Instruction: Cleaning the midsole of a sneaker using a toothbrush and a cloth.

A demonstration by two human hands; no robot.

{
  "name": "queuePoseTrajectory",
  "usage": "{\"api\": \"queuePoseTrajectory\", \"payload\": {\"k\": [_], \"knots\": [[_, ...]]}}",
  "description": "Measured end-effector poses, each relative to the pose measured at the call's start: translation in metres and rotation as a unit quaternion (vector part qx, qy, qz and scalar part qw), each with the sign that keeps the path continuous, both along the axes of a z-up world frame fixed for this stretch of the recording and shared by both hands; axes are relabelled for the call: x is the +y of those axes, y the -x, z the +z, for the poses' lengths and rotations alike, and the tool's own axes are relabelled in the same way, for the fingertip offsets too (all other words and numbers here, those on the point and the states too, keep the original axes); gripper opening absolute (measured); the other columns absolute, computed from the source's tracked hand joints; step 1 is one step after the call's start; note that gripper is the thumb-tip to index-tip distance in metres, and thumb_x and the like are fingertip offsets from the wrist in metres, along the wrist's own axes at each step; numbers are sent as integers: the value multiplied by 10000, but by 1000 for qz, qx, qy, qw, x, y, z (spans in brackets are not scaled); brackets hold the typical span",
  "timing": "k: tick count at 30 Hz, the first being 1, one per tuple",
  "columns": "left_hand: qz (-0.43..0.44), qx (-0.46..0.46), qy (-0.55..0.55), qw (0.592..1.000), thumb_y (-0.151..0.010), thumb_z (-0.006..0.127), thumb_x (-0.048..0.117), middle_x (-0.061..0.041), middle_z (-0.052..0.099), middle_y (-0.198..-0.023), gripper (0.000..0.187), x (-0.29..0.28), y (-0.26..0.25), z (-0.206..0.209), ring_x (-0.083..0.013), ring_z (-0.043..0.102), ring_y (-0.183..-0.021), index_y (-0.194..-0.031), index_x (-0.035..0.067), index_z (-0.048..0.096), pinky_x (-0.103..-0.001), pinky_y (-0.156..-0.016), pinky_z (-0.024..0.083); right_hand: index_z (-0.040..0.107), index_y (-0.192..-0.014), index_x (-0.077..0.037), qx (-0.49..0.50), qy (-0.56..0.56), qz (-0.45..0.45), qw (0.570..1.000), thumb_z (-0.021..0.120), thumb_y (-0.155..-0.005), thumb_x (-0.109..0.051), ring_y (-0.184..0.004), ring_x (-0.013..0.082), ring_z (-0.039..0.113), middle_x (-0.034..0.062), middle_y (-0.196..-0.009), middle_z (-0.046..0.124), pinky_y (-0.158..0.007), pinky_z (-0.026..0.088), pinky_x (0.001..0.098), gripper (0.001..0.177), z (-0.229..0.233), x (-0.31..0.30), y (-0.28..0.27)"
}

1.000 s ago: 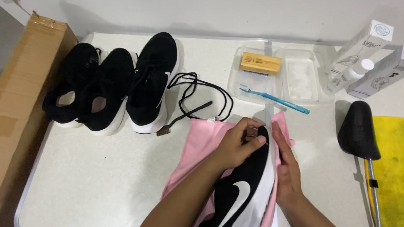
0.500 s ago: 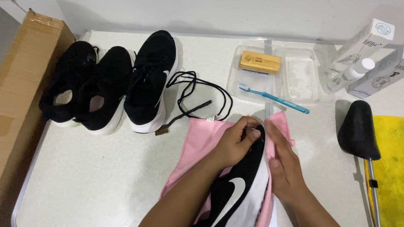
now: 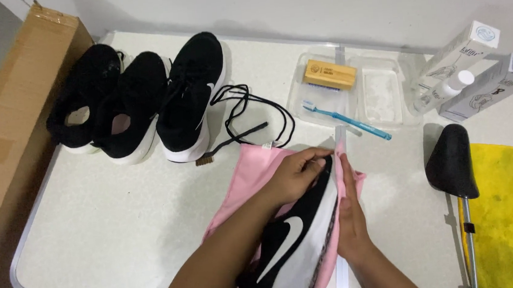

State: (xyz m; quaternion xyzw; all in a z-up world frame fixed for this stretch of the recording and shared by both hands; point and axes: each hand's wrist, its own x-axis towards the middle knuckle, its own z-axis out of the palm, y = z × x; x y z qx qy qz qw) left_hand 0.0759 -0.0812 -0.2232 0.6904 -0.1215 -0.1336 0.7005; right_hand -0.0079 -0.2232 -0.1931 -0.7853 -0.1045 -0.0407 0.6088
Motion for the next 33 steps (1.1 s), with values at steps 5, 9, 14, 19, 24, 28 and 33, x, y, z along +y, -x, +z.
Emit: {"api": "queuePoseTrajectory", "payload": {"k": [5, 9, 14, 19, 24, 28, 33], "knots": [[-27, 44, -2, 999, -972, 531, 357, -93, 622, -1443, 470, 9, 8, 39, -227, 564, -1360, -1374, 127, 611, -351, -1159, 410, 180, -1615, -69, 35, 67, -21, 997, 184, -1055, -455, -1590, 274, 179, 147, -1700, 233, -1286, 119, 426, 681, 3, -3, -2], [-87, 15, -1, 996, -829, 682, 442, -77, 590, -1452, 683, 17, 5, 37, -223, 564, -1344, -1432, 151, 548, -360, -1142, 435, 351, -1564, -37, 17, 108, -20, 994, 260, -1072, -242, -1494, 329, 392, 199, -1577, 458, -1263, 237, 435, 540, -6, -16, -4], [-132, 46, 97, 985, -849, 741, 325, -89, 530, -1493, 672, 16, 0, 15, -237, 540, -1340, -1451, 127, 519, -365, -1146, 441, 470, -1496, -29, 23, 195, -10, 980, 206, -1061, -191, -1458, 350, 429, 197, -1523, 520, -1283, 111, 504, 534, -14, -30, -7], [-127, 36, 72, 989, -843, 744, 323, -65, 565, -1455, 662, 14, 1, 20, -207, 543, -1323, -1439, 129, 532, -336, -1139, 422, 440, -1523, -29, 23, 304, -3, 952, 220, -1047, -175, -1520, 375, 317, 247, -1559, 439, -1269, 115, 529, 544, -24, -48, -4], [-140, 43, 54, 988, -831, 746, 391, -56, 597, -1382, 669, 16, 2, 27, -202, 594, -1248, -1420, 149, 542, -327, -1088, 463, 291, -1610, -128, 34, 378, -15, 925, 320, -1038, -319, -1561, 397, 171, 147, -1672, 285, -1238, 156, 534, 604, -20, -53, -1], [-127, 24, 1, 992, -814, 722, 461, -20, 559, -1480, 647, 18, 2, 31, -313, 460, -1448, -1390, 209, 569, -418, -1164, 392, 420, -1524, -7, 19, 292, -66, 954, 365, -1036, -159, -1510, 333, 346, 236, -1581, 414, -1288, 157, 425, 514, -23, -54, 4], [-126, 58, 3, 990, -820, 731, 389, -36, 541, -1510, 646, 18, 1, 27, -339, 439, -1461, -1418, 219, 555, -434, -1157, 389, 263, -1596, -72, -9, 137, -5, 991, 130, -1033, -612, -1498, 392, 390, 210, -1635, 372, -1208, 354, 527, 791, 18, -23, 8]]}}
